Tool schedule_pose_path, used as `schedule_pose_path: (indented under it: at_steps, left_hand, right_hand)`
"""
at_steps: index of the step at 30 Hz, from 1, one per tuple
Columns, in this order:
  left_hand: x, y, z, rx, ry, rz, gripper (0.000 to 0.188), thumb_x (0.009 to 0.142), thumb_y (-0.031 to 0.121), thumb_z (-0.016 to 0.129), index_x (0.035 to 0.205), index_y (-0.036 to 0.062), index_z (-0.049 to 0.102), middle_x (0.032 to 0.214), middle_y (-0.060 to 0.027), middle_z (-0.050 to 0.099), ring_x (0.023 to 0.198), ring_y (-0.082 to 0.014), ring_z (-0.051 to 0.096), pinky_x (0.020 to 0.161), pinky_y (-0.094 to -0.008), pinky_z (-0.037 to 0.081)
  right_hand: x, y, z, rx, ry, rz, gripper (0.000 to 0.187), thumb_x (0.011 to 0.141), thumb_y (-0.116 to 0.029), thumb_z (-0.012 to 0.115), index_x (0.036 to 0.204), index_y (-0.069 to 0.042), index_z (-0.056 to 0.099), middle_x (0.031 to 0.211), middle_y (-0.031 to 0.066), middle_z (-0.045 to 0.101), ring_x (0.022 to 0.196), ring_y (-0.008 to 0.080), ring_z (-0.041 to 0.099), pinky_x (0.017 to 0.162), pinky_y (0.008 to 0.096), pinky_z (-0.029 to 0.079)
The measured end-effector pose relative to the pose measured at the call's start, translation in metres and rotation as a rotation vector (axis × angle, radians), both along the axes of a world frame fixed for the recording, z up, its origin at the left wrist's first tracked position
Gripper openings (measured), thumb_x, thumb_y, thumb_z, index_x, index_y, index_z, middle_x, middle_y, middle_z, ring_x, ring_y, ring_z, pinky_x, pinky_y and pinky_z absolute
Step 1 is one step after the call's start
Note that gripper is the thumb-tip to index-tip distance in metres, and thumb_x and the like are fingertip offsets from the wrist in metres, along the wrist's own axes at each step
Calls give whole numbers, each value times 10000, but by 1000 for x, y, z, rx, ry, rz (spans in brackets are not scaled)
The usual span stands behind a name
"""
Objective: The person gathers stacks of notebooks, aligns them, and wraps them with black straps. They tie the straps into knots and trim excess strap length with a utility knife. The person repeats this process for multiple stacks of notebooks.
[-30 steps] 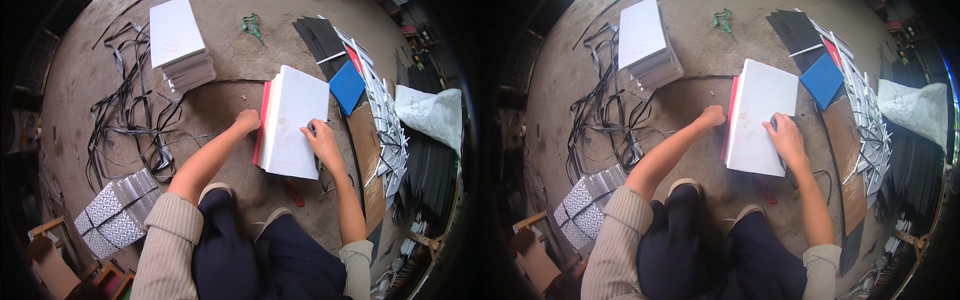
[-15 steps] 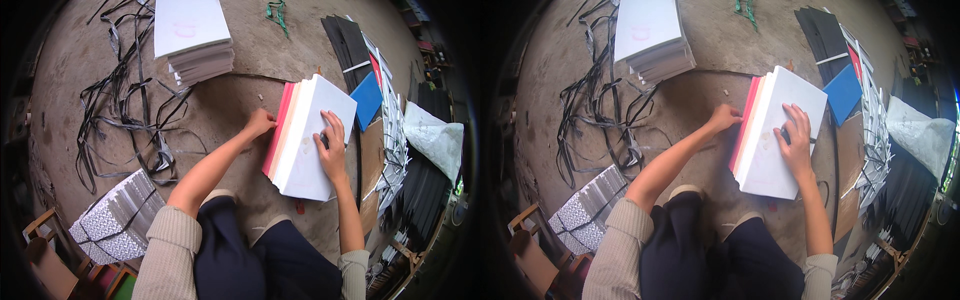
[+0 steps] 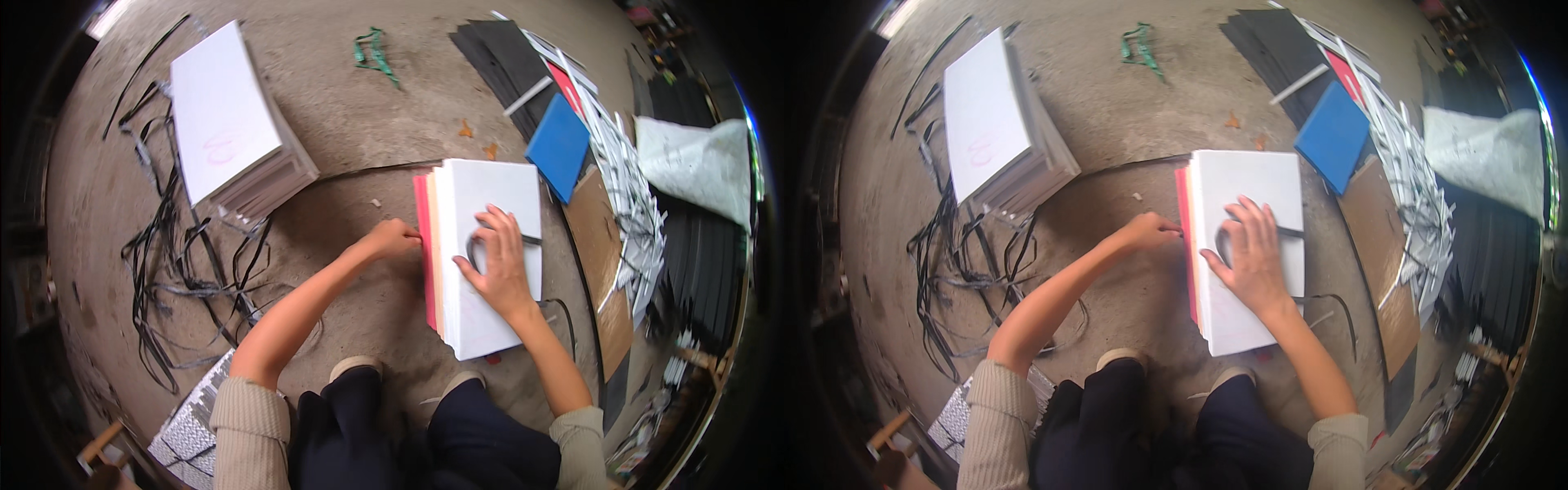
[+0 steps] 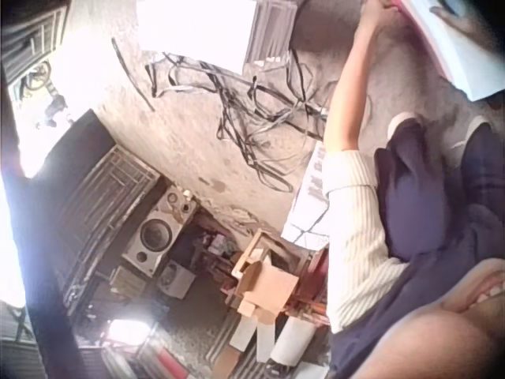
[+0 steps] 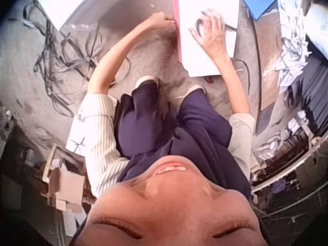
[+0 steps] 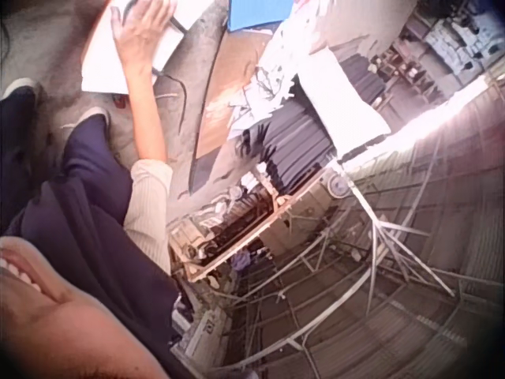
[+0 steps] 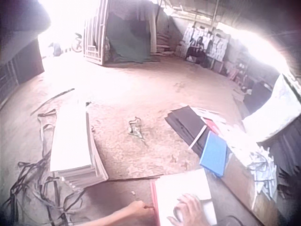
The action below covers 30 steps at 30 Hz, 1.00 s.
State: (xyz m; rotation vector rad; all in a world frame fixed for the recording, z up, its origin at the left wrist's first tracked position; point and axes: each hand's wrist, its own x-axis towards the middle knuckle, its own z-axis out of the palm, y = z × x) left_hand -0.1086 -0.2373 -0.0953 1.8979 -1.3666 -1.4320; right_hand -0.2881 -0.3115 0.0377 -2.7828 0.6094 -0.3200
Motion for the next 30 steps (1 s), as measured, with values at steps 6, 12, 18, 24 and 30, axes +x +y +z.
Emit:
schedule_pose_path:
  at_steps: [6, 12, 18, 24, 30]
  left_hand:
    - [-6, 47, 46, 9, -81, 247, 304, 825, 285, 488, 988, 65, 621, 902, -202, 602, 892, -342, 573, 770, -378, 441]
    - [-14, 65, 56, -28, -256, 340, 245, 822, 280, 514, 836, 76, 650, 762, -167, 618, 746, -324, 599, 667, -390, 451]
    - [-21, 74, 59, -140, -241, 443, 237, 833, 260, 507, 843, 68, 646, 690, -177, 592, 698, -317, 589, 644, -382, 436]
    - [2, 94, 82, -232, -231, 566, 229, 828, 241, 512, 845, 45, 630, 643, -133, 567, 590, -220, 541, 596, -318, 415]
    - [8, 117, 106, -241, -305, 505, 250, 834, 263, 501, 875, 48, 622, 637, -144, 565, 622, -262, 577, 591, -349, 423]
  right_hand:
    - [-15, 10, -9, -79, -21, 15, 461, 749, -152, 610, 1141, -87, 376, 1256, 120, 368, 1250, 312, 281, 1008, 490, 240]
    - [26, 38, -18, -559, 515, 210, 331, 812, -201, 454, 1084, -31, 538, 1240, 109, 420, 1225, 303, 312, 1034, 504, 167]
    - [45, 64, -24, -758, 941, 199, 356, 852, -293, 418, 1158, -156, 537, 1229, 64, 434, 1221, 288, 320, 958, 688, 32]
    - [56, 74, -21, -946, 1229, 243, 464, 824, -373, 452, 1238, -162, 468, 1354, 80, 334, 1267, 347, 239, 916, 721, 57]
    - [48, 77, -27, -945, 1242, 194, 441, 816, -341, 476, 1200, -127, 507, 1315, 106, 389, 1252, 364, 267, 955, 682, 66]
